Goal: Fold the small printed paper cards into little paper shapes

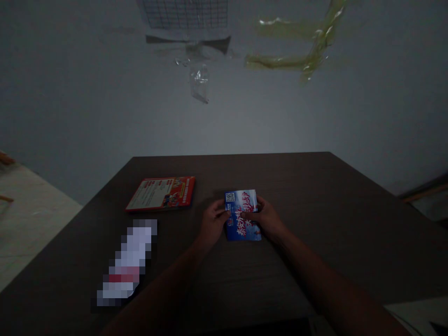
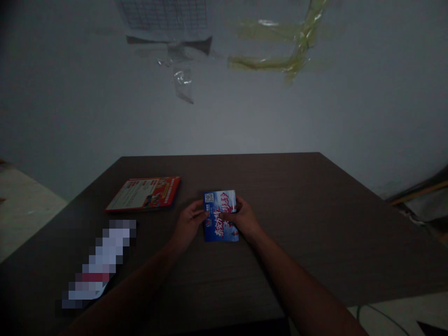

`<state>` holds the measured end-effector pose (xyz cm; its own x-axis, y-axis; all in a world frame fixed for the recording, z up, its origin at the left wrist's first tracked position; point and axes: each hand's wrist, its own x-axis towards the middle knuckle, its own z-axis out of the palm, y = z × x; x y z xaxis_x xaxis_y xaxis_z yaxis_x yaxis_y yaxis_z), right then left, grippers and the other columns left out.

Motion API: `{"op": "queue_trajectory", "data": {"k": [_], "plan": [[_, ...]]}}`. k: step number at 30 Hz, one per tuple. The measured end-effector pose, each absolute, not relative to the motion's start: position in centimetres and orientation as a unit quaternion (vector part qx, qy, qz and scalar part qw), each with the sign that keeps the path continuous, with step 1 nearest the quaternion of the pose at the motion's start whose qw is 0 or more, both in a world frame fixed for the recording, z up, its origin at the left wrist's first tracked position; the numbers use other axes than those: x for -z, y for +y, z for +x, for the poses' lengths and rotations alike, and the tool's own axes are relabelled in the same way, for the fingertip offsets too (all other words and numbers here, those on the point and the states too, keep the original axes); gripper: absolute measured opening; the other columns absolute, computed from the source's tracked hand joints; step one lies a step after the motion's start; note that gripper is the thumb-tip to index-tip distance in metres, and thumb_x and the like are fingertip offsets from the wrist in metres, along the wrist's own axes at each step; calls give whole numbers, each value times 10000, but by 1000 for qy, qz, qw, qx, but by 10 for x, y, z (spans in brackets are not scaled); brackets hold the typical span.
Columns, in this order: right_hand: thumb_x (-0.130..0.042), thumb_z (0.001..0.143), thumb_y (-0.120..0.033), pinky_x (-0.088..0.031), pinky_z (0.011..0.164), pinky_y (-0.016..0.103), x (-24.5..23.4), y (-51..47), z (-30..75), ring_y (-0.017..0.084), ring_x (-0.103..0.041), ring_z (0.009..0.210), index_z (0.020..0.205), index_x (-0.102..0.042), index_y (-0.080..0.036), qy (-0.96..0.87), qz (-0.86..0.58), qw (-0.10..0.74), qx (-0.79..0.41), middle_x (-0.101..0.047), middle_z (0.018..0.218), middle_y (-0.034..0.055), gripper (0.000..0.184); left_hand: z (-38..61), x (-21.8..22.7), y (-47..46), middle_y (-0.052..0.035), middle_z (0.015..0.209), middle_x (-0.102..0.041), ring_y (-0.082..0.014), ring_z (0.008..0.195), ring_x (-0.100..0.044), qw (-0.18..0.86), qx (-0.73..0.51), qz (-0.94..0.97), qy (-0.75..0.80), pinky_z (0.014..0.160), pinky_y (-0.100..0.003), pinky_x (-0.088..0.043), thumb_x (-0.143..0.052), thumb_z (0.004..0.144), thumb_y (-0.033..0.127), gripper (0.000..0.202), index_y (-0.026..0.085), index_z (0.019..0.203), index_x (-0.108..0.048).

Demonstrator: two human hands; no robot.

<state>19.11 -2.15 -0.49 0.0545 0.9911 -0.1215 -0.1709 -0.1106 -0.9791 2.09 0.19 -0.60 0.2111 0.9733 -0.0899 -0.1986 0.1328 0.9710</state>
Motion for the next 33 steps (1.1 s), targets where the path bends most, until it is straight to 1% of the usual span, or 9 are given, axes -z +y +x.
{"op": "queue_trajectory", "data": {"k": [4,7,11,16,19,25,29,33], "plan": [[-813,517,-224,-499,509,268,3,-22,190,152,-616,546,1001,-569,-181,-410,-496,529,-553,-685,755,21,543,20,8,2,-92,880,-712,-220,738,-669,622,-468,470,416,668,-319,-512,-711,641,217,465,129,1076,-573],[-822,493,-219,-508,527,275,2,-22,189,153,-621,553,991,-571,-181,-400,-488,535,-562,-689,747,15,559,20,10,3,-91,899,-712,-218,737,-671,626,-463,472,413,656,-313,-513,-707,647,220,475,137,1092,-565],[-819,479,-196,-517,546,280,0,-22,189,147,-620,550,979,-573,-187,-392,-491,534,-566,-692,742,8,557,20,9,3,-75,863,-718,-207,720,-671,621,-465,478,413,644,-298,-511,-705,649,214,443,140,1066,-574],[-812,498,-218,-495,501,263,-1,-23,190,135,-599,504,973,-574,-191,-397,-499,526,-563,-688,725,7,531,20,9,3,-81,887,-714,-222,779,-672,621,-470,477,407,670,-303,-510,-709,649,217,441,140,1063,-580],[-817,490,-221,-492,494,265,1,-23,190,132,-590,487,974,-572,-187,-395,-507,525,-558,-683,706,3,543,20,9,3,-77,884,-715,-222,774,-672,618,-468,479,411,670,-305,-511,-695,654,206,419,144,1053,-584],[-822,490,-216,-515,549,285,3,-21,190,161,-627,586,980,-566,-180,-404,-488,536,-558,-686,756,16,554,22,6,2,-77,866,-715,-214,745,-670,626,-470,467,412,675,-309,-510,-692,648,202,428,132,1055,-577],[-811,498,-213,-498,506,264,1,-23,190,137,-598,514,983,-565,-188,-403,-512,525,-548,-676,717,-2,544,22,6,2,-75,869,-712,-210,745,-667,620,-476,470,410,680,-306,-508,-696,641,201,418,133,1040,-591],[-799,504,-196,-495,500,255,0,-24,190,127,-591,505,982,-567,-195,-404,-515,521,-547,-676,720,-7,532,21,6,2,-67,855,-713,-201,735,-664,620,-474,475,407,668,-297,-506,-683,653,198,390,142,1029,-596]]}}
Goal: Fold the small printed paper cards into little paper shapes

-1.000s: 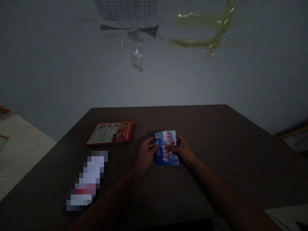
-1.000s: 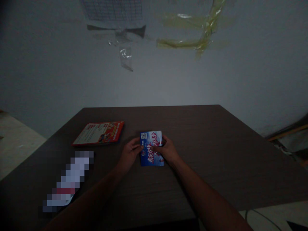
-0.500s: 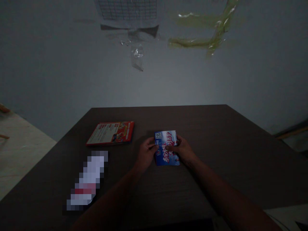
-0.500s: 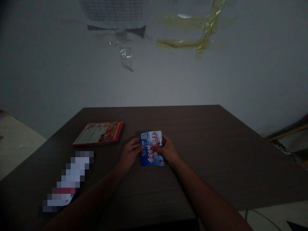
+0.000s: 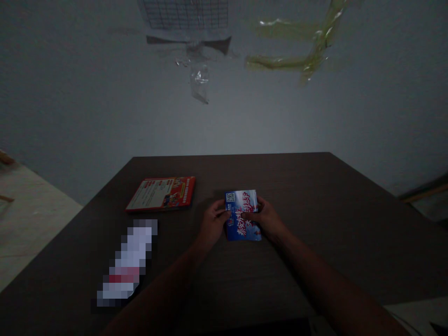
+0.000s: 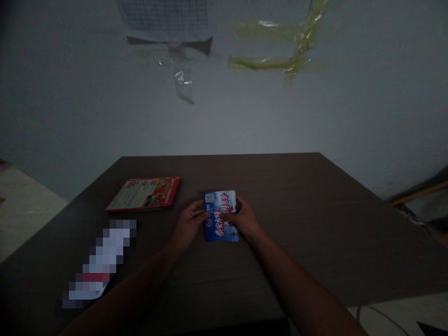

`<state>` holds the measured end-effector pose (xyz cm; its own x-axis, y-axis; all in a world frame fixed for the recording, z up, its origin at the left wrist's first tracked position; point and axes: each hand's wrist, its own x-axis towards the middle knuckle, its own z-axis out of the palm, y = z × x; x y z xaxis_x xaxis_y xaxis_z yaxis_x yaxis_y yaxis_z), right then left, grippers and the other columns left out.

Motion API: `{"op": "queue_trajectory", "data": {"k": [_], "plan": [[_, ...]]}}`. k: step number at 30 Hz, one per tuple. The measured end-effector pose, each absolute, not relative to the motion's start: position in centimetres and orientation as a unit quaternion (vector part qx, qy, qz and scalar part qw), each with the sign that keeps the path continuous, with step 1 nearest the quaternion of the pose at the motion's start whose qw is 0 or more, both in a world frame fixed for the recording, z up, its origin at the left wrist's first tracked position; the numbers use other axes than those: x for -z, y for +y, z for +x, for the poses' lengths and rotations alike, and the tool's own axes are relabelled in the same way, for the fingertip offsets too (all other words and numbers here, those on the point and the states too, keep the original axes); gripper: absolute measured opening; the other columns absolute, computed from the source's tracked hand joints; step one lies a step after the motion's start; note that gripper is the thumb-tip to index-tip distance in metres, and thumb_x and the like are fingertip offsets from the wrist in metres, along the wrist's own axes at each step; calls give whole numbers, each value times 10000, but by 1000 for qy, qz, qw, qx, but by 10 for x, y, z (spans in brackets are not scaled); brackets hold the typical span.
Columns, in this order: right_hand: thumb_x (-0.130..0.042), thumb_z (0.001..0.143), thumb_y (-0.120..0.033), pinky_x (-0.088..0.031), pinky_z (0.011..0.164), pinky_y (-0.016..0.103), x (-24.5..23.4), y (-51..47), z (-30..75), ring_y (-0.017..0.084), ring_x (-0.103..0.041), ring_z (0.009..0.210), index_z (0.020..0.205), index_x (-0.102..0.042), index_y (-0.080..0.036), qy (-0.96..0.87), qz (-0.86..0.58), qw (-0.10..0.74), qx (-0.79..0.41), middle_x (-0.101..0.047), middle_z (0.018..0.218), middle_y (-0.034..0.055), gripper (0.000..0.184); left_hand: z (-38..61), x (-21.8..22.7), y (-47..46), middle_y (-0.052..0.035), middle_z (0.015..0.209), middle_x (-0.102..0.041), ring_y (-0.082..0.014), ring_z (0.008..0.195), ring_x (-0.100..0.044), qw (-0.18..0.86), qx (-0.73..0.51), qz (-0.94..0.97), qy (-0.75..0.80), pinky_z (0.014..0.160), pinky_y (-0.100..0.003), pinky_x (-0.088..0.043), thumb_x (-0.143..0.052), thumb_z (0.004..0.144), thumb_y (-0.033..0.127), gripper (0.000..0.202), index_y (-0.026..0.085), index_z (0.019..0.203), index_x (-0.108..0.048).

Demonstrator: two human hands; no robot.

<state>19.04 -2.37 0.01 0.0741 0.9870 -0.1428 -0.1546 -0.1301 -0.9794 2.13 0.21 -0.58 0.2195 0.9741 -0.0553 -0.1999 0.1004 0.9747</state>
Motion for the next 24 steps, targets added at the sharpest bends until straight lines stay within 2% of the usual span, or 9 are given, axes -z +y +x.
{"op": "queue_trajectory", "data": {"k": [8,13,24], "plan": [[-789,501,-181,-485,484,244,2,-22,191,134,-599,525,983,-563,-179,-407,-502,525,-553,-682,738,5,533,21,8,2,-69,836,-710,-202,712,-660,624,-474,468,408,680,-314,-502,-698,643,211,428,128,1046,-582],[-780,519,-181,-464,444,229,0,-22,191,113,-565,469,962,-566,-183,-406,-507,520,-555,-667,696,-13,492,22,5,1,-61,807,-709,-197,686,-657,624,-474,464,415,661,-305,-498,-702,630,204,424,128,1031,-587],[-797,511,-180,-505,506,268,4,-21,191,146,-610,537,981,-560,-189,-406,-494,529,-558,-680,733,-1,527,23,6,2,-55,801,-711,-188,668,-655,638,-478,448,405,658,-305,-506,-699,616,192,429,117,1023,-586]]}}
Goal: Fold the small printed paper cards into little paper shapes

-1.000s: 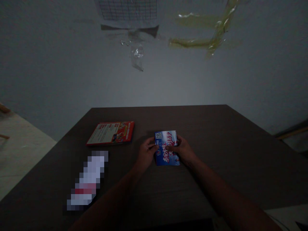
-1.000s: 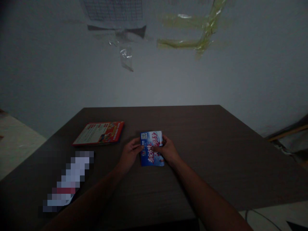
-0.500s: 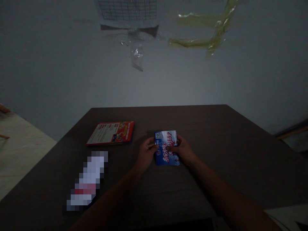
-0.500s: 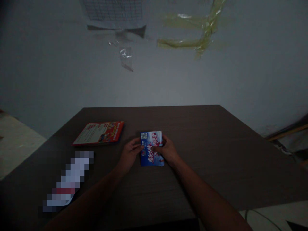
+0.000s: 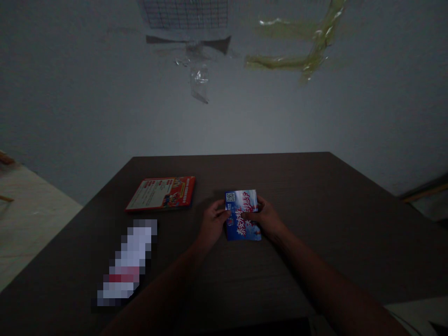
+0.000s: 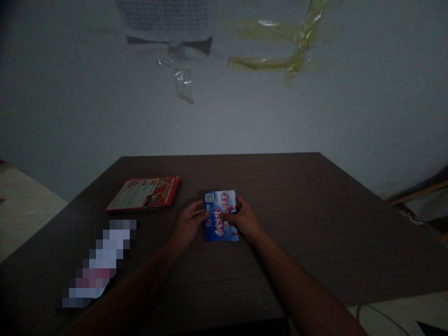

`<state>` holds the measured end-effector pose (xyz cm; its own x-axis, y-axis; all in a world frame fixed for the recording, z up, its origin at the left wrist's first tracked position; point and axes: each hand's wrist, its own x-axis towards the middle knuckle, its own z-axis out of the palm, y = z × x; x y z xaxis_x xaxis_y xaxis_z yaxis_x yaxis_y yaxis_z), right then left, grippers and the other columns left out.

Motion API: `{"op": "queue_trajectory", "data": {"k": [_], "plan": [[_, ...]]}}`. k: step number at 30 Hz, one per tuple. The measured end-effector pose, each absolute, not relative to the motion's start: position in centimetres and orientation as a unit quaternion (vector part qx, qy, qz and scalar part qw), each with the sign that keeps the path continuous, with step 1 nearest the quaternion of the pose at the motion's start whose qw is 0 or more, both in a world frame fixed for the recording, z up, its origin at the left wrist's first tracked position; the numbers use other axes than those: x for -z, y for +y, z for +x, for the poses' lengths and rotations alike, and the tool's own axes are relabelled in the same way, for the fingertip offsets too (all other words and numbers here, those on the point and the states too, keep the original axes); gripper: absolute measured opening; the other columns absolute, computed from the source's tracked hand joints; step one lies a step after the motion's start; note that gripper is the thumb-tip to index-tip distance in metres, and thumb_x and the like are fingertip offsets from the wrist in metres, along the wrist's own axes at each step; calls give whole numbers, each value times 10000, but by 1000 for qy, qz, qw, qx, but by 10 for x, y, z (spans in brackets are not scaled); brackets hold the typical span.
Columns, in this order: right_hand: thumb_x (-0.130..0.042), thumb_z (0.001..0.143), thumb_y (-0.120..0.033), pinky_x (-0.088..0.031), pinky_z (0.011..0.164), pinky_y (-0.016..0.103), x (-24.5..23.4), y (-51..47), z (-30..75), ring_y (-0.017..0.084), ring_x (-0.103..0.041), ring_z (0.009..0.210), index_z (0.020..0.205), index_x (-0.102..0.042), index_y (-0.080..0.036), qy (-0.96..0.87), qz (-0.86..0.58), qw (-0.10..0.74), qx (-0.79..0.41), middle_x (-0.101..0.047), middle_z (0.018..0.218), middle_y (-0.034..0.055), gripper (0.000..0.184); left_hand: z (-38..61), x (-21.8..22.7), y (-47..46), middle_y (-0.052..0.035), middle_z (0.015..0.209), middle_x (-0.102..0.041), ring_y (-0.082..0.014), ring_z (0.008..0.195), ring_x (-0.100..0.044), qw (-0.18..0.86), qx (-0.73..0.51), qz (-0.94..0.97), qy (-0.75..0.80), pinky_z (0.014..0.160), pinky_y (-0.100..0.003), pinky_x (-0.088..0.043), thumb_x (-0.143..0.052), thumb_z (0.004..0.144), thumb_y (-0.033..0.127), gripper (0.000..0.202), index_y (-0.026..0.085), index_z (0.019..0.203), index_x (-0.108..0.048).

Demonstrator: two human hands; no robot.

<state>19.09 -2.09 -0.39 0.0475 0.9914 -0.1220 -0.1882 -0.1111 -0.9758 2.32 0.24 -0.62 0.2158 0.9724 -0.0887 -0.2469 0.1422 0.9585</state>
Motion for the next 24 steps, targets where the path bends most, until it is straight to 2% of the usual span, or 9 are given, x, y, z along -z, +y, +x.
{"op": "queue_trajectory", "data": {"k": [5,9,15,24], "plan": [[-797,521,-192,-489,468,252,3,-22,191,140,-599,509,983,-557,-187,-408,-504,522,-555,-673,717,-2,520,22,6,3,-64,832,-713,-194,703,-659,630,-476,455,411,657,-298,-508,-696,620,192,416,121,1018,-595],[-801,510,-185,-504,497,263,5,-21,191,150,-615,543,992,-558,-182,-407,-491,529,-560,-678,735,5,539,22,7,3,-73,864,-711,-208,739,-663,631,-472,458,412,666,-306,-507,-694,631,209,431,129,1041,-590],[-803,507,-190,-512,518,273,4,-21,191,151,-616,552,983,-554,-178,-409,-486,532,-560,-681,737,9,537,23,4,2,-62,826,-713,-184,689,-655,627,-482,454,412,652,-288,-501,-690,619,196,382,132,988,-613],[-792,509,-187,-508,515,269,2,-22,191,144,-607,538,981,-558,-188,-408,-501,525,-555,-674,734,2,526,23,4,2,-63,812,-712,-197,688,-659,634,-478,444,416,641,-295,-501,-709,604,208,419,132,1003,-606]]}}
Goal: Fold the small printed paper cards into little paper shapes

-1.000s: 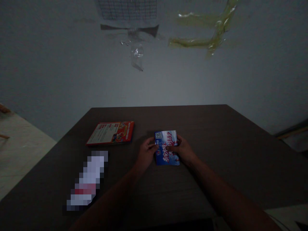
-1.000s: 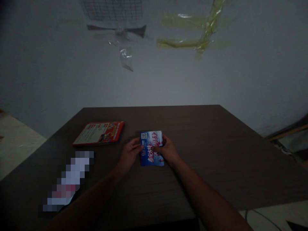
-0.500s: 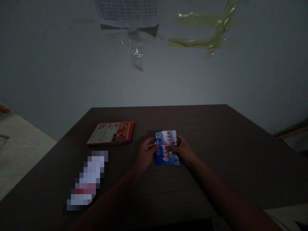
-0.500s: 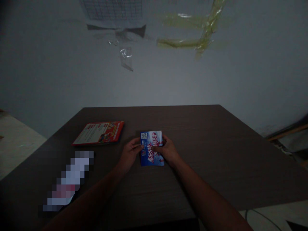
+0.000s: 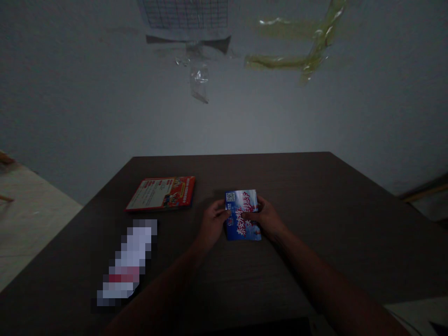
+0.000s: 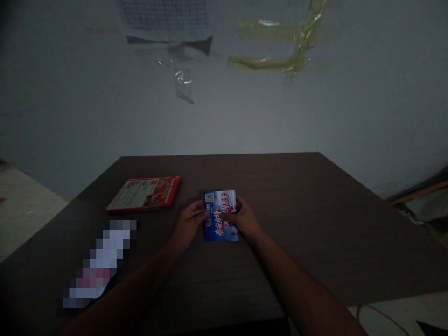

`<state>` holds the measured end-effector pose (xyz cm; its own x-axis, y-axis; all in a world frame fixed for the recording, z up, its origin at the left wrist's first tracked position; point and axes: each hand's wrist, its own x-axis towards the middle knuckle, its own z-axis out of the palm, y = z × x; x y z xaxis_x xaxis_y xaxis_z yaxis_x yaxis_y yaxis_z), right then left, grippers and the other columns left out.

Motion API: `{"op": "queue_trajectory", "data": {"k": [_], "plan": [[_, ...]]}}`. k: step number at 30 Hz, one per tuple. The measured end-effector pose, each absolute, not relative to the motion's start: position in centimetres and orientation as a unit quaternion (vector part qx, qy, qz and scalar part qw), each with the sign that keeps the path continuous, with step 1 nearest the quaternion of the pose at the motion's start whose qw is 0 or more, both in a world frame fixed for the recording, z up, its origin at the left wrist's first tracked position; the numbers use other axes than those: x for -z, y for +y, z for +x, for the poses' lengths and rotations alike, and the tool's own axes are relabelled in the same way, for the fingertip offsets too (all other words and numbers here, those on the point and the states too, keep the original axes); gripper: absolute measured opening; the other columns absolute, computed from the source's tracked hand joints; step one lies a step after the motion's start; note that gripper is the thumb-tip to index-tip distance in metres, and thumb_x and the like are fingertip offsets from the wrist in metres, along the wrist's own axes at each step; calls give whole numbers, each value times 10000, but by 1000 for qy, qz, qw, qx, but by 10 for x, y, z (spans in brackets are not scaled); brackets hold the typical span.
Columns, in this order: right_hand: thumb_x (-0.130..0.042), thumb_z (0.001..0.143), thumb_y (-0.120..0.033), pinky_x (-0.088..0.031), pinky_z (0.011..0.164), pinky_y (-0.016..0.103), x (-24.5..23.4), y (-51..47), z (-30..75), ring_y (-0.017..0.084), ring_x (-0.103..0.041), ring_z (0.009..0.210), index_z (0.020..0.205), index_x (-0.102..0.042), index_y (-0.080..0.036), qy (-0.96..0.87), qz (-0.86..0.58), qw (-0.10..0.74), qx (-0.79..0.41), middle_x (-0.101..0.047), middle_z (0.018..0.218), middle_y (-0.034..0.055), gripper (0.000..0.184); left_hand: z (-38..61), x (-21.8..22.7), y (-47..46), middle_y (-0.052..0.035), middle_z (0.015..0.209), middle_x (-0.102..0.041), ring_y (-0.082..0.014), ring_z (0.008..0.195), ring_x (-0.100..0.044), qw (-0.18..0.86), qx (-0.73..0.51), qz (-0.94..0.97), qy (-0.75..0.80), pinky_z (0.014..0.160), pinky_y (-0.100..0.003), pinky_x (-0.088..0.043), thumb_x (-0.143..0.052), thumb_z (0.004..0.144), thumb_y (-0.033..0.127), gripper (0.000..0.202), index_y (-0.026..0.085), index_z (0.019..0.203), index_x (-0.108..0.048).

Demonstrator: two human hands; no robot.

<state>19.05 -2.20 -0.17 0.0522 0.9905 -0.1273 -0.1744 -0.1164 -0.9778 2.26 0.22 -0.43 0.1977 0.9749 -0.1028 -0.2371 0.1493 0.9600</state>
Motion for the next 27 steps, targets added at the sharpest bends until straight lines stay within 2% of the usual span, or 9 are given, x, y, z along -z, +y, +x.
{"op": "queue_trajectory", "data": {"k": [5,10,16,24,27], "plan": [[-793,497,-187,-506,513,265,0,-22,190,140,-601,532,976,-558,-179,-406,-504,524,-554,-672,721,1,534,22,6,2,-63,830,-712,-200,713,-662,632,-475,456,409,674,-309,-506,-695,643,226,392,134,1013,-604],[-789,506,-193,-480,462,242,-3,-24,189,127,-581,494,962,-567,-191,-405,-516,521,-546,-665,696,-14,507,22,4,1,-66,838,-714,-212,738,-665,628,-475,454,417,664,-302,-504,-712,622,226,410,136,1009,-612],[-797,504,-190,-477,462,240,1,-23,190,125,-581,487,960,-573,-193,-404,-511,522,-551,-675,703,-8,509,22,5,2,-69,825,-713,-212,719,-666,640,-476,445,407,661,-309,-505,-721,606,227,435,127,1013,-604],[-804,507,-200,-519,546,291,5,-21,191,165,-630,576,949,-579,-184,-408,-487,533,-559,-696,778,22,496,22,5,2,-54,793,-712,-197,687,-661,634,-478,455,403,662,-303,-502,-711,619,223,419,131,1012,-599],[-806,504,-202,-501,501,274,5,-21,191,155,-615,536,967,-576,-190,-400,-499,530,-556,-689,746,10,517,22,5,2,-53,799,-711,-201,685,-661,634,-476,454,406,659,-307,-501,-718,610,231,443,143,1025,-591]]}}
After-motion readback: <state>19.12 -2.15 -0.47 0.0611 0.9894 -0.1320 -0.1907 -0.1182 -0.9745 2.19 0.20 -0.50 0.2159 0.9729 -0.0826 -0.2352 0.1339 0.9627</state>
